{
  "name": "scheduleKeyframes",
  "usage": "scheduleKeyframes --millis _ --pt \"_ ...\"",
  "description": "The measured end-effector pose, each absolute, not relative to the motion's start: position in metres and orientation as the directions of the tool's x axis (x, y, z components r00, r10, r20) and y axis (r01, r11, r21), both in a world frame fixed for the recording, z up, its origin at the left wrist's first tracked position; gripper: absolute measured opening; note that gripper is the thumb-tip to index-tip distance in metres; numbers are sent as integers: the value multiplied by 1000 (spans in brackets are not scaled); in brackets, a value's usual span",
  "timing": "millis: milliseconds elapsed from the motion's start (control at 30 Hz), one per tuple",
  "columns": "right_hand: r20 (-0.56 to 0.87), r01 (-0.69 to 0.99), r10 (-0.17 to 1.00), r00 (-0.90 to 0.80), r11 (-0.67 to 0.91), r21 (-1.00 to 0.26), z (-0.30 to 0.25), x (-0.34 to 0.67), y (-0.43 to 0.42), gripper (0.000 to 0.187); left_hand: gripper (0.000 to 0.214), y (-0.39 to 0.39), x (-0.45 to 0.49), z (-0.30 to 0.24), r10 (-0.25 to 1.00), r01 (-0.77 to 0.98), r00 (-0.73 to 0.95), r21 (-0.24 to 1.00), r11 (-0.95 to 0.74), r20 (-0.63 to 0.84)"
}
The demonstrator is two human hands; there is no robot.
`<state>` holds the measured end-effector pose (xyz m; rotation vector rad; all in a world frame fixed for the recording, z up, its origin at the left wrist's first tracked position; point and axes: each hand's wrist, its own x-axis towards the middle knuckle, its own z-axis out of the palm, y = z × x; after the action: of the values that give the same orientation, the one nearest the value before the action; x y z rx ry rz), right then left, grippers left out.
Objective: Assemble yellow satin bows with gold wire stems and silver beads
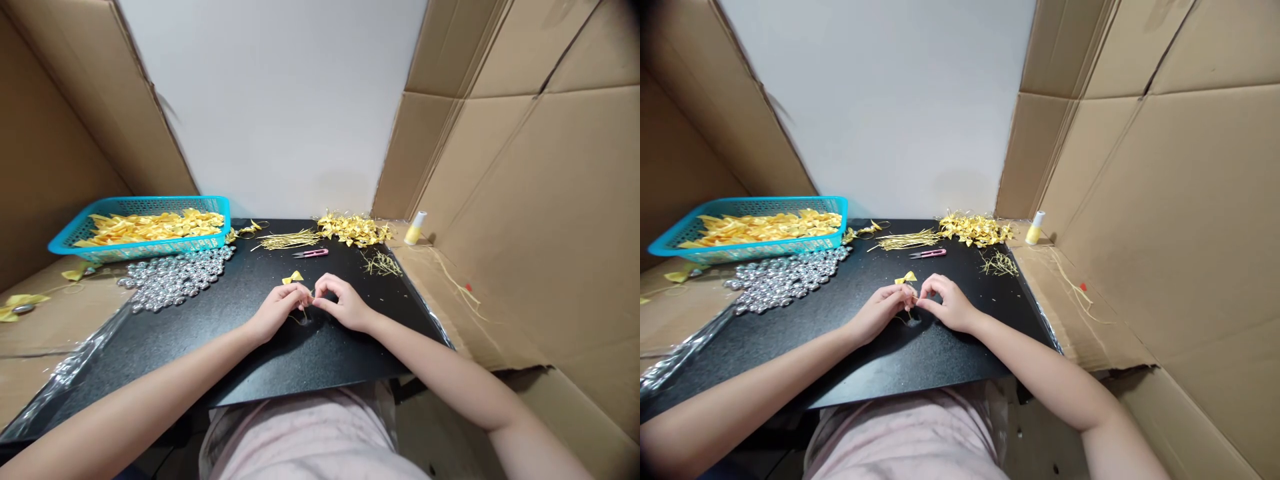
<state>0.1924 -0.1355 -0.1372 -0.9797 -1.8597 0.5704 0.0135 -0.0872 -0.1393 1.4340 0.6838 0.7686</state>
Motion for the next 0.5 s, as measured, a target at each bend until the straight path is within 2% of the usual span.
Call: scheduleKeyframes --millis 233,367,500 --pt "560 562 787 -258 594 -575 -135 191 -141 16 18 -87 16 -140 803 -55 596 998 10 24" --pt "565 568 786 -252 593 -571 -134 191 -142 15 20 -86 17 -140 792 -42 610 999 19 10" --pt "546 537 805 -230 573 -619 -132 189 -143 18 20 -86 16 -136 763 -18 647 999 38 -17"
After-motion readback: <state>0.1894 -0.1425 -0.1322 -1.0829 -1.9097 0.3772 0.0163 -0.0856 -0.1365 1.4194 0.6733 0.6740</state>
